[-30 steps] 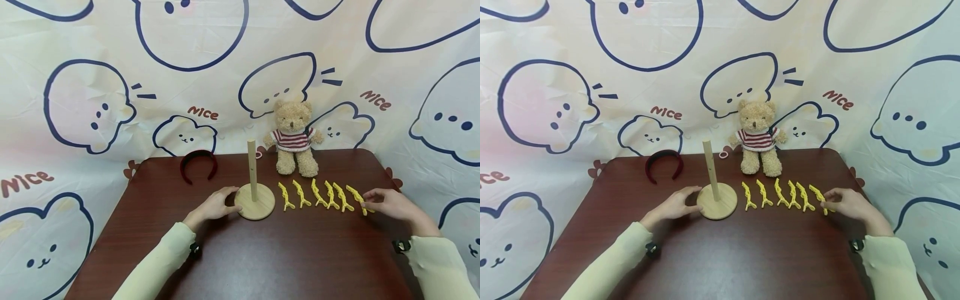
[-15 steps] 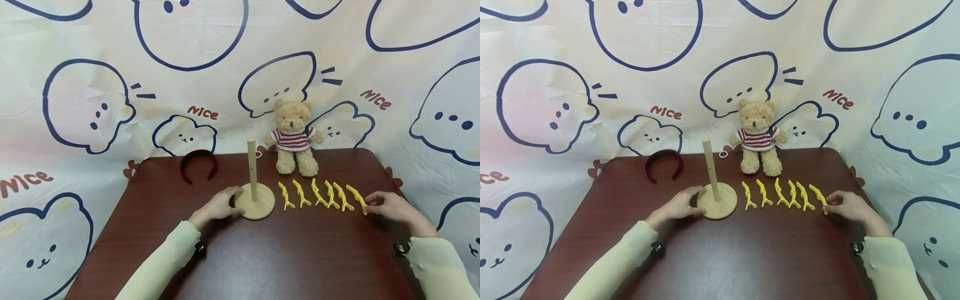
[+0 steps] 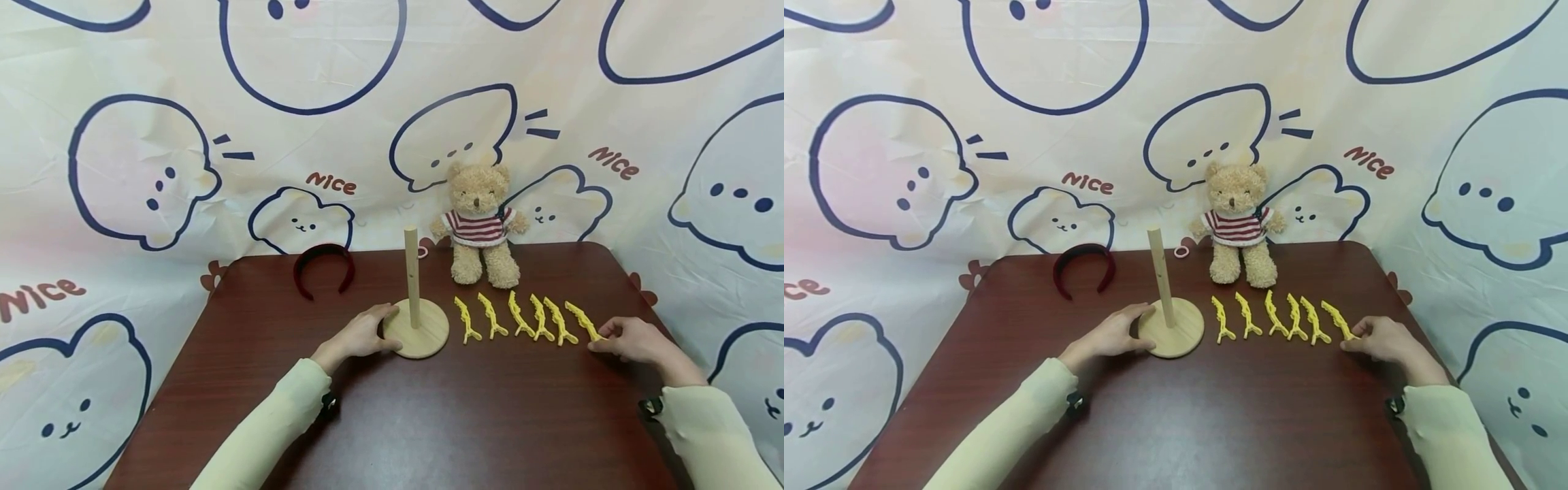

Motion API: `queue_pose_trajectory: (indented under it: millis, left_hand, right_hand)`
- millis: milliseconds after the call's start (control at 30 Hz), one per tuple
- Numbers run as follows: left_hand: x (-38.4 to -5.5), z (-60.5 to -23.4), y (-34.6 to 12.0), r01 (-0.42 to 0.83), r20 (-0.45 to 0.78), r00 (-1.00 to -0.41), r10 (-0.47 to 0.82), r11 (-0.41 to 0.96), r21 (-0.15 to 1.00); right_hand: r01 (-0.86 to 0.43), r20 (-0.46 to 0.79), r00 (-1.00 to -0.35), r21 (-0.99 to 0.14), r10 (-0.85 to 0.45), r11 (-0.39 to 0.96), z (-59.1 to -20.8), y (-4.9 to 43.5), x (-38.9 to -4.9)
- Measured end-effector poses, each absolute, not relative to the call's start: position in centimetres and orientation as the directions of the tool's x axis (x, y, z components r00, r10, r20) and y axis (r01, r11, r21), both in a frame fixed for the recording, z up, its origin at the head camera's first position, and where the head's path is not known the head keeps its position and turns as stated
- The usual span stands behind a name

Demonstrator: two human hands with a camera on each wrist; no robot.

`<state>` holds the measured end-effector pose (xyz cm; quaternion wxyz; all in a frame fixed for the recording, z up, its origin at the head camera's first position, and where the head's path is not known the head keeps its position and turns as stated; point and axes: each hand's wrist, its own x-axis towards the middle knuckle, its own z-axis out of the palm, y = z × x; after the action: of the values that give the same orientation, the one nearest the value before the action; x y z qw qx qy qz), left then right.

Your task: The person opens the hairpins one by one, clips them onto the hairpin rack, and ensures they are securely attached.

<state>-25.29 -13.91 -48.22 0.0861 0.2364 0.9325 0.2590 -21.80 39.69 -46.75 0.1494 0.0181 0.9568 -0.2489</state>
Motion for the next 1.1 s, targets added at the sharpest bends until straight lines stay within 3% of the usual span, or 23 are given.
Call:
queue_pose_trajectory:
  millis: [700,1100]
  left_hand:
    - [-25.4,-48.0,-13.8,0.372,-0.090,-0.871,0.482,0.770,0.519]
    - [-25.5,-47.9,-13.8,0.369,-0.107,-0.868,0.486,0.773,0.516]
  right_hand:
    - [0.149,-0.303,-0.953,-0.392,0.025,0.908,-46.1,39.4,-21.6]
    - [0.081,-0.152,-0.988,-0.366,0.027,0.927,-46.4,40.6,-21.5]
